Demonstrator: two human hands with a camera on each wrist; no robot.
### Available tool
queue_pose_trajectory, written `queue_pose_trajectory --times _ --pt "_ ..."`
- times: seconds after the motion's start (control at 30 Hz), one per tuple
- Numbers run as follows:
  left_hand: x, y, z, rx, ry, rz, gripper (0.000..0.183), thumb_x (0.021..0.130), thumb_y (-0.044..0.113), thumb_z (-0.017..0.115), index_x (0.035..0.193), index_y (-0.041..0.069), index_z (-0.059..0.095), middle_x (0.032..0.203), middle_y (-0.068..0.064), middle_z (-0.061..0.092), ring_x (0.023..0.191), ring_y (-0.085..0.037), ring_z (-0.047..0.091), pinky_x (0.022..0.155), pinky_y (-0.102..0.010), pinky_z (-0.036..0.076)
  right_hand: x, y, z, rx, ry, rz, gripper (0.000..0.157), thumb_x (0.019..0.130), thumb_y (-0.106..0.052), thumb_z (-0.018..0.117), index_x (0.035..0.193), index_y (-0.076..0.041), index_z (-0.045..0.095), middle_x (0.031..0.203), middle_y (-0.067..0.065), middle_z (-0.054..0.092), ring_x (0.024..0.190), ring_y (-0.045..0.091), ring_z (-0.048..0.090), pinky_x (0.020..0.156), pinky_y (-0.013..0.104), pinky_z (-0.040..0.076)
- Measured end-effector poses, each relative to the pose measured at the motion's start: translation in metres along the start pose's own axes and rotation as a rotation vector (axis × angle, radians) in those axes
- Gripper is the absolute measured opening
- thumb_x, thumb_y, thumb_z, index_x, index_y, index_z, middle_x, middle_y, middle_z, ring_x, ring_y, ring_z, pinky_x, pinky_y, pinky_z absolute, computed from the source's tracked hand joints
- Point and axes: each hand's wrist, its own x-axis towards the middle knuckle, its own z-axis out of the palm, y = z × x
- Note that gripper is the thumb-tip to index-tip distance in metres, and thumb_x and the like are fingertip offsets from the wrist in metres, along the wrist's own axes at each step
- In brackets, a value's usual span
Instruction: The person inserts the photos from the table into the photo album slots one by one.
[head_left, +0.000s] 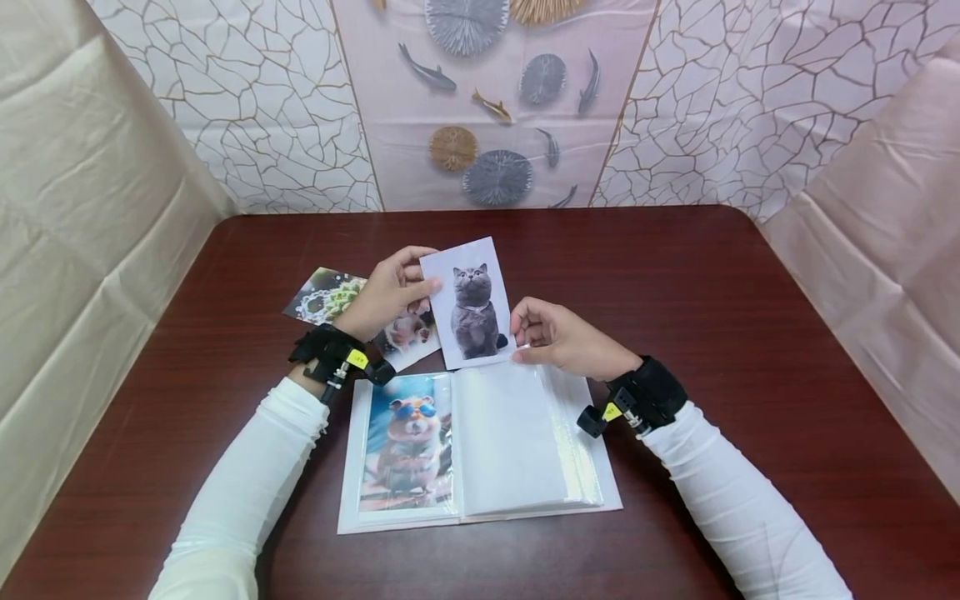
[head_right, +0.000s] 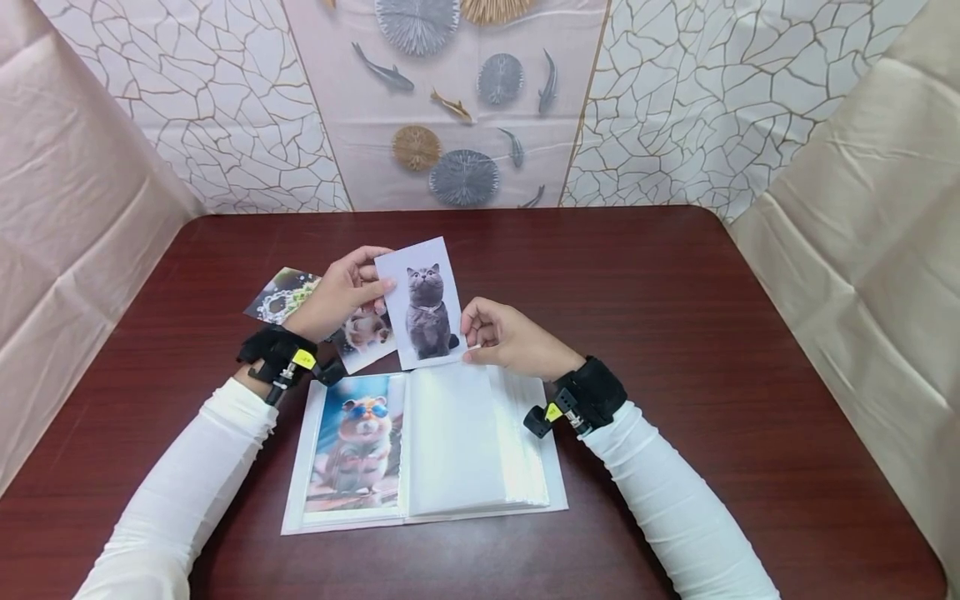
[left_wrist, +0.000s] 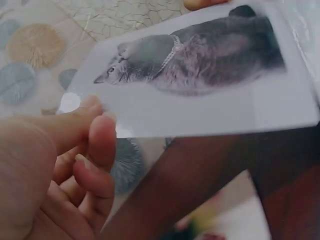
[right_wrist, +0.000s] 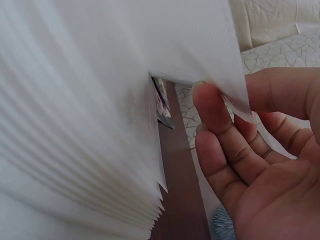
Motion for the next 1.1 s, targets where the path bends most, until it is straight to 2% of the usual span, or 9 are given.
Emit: queue_pose_trajectory --times 0.1,0.23,0.33,0.4,0.57,0.7,0.87,1.0,1.1 --pt "-0.004 -0.005 0.001 -0.056 -0.045 -0.060 0.040 0.089 0.026 0.066 0.123 0.010 0.052 0.087 -0.009 0.063 0.067 -0.035 0.048 0.050 -0.036 0.035 0.000 -0.001 0.000 0.009 0.013 0.004 0.032 0.081 0.002 0.071 0.103 0.000 0.048 0.093 0.015 0.050 0.079 0.024 0.057 0.068 0.026 0.048" --pt "-0.008 -0.009 0.004 -0.019 -0.031 -0.042 0.032 0.091 0.032 0.063 0.108 0.005 0.058 0.077 -0.013 0.056 0.064 -0.035 0.043 0.050 -0.037 0.031 0.000 -0.002 0.002 0.029 0.020 0.002 0.032 0.081 0.003 0.070 0.102 0.000 0.046 0.093 0.014 0.050 0.079 0.022 0.057 0.068 0.026 0.048" --pt "-0.008 -0.008 0.008 0.006 -0.016 -0.023 0.032 0.092 0.036 0.061 0.100 0.005 0.060 0.071 -0.015 0.053 0.059 -0.037 0.037 0.048 -0.040 0.030 0.001 -0.002 0.003 0.054 0.019 0.008 0.034 0.081 0.003 0.070 0.102 0.000 0.043 0.091 0.013 0.047 0.076 0.020 0.055 0.067 0.026 0.047" --pt "-0.008 -0.005 0.012 -0.006 -0.020 -0.037 0.033 0.092 0.038 0.061 0.096 0.005 0.058 0.070 -0.014 0.053 0.056 -0.040 0.035 0.043 -0.043 0.028 0.000 -0.002 0.003 0.069 0.017 0.014 0.036 0.081 0.004 0.069 0.102 0.000 0.041 0.090 0.013 0.045 0.073 0.019 0.053 0.067 0.026 0.046" --pt "-0.007 0.000 0.021 -0.075 -0.002 -0.099 0.035 0.091 0.040 0.061 0.094 0.006 0.056 0.069 -0.010 0.052 0.054 -0.043 0.035 0.036 -0.043 0.028 -0.001 -0.002 0.002 0.085 0.029 0.041 0.045 0.081 0.004 0.070 0.105 -0.003 0.032 0.086 0.013 0.041 0.069 0.020 0.048 0.065 0.026 0.042" --pt "-0.005 0.001 0.027 -0.092 0.025 -0.086 0.035 0.090 0.040 0.062 0.094 0.005 0.056 0.070 -0.013 0.051 0.057 -0.039 0.038 0.037 -0.042 0.031 0.000 -0.002 0.002 0.097 0.050 0.098 0.055 0.080 0.001 0.071 0.113 -0.007 0.029 0.087 0.011 0.036 0.070 0.018 0.044 0.064 0.026 0.039" --pt "-0.003 -0.002 0.031 -0.052 0.020 -0.039 0.034 0.092 0.039 0.059 0.095 0.005 0.057 0.074 -0.021 0.052 0.058 -0.036 0.043 0.038 -0.044 0.032 0.001 -0.002 0.001 0.088 0.022 0.154 0.059 0.082 -0.004 0.072 0.124 -0.007 0.032 0.085 0.011 0.050 0.070 0.021 0.055 0.064 0.027 0.044" --pt "-0.004 -0.003 0.032 -0.041 0.012 -0.041 0.033 0.093 0.039 0.058 0.096 0.006 0.057 0.071 -0.016 0.053 0.057 -0.038 0.041 0.038 -0.044 0.031 0.001 -0.001 0.001 0.022 -0.013 0.163 0.061 0.083 -0.006 0.071 0.133 -0.007 0.036 0.084 0.012 0.063 0.069 0.020 0.058 0.062 0.028 0.042" --pt "-0.004 -0.004 0.033 -0.041 0.008 -0.050 0.033 0.093 0.040 0.058 0.096 0.007 0.057 0.069 -0.009 0.054 0.057 -0.037 0.041 0.038 -0.044 0.030 0.001 -0.001 0.001 0.004 -0.023 0.156 0.069 0.083 -0.005 0.071 0.141 -0.008 0.034 0.094 0.015 0.069 0.077 0.022 0.062 0.066 0.029 0.046"
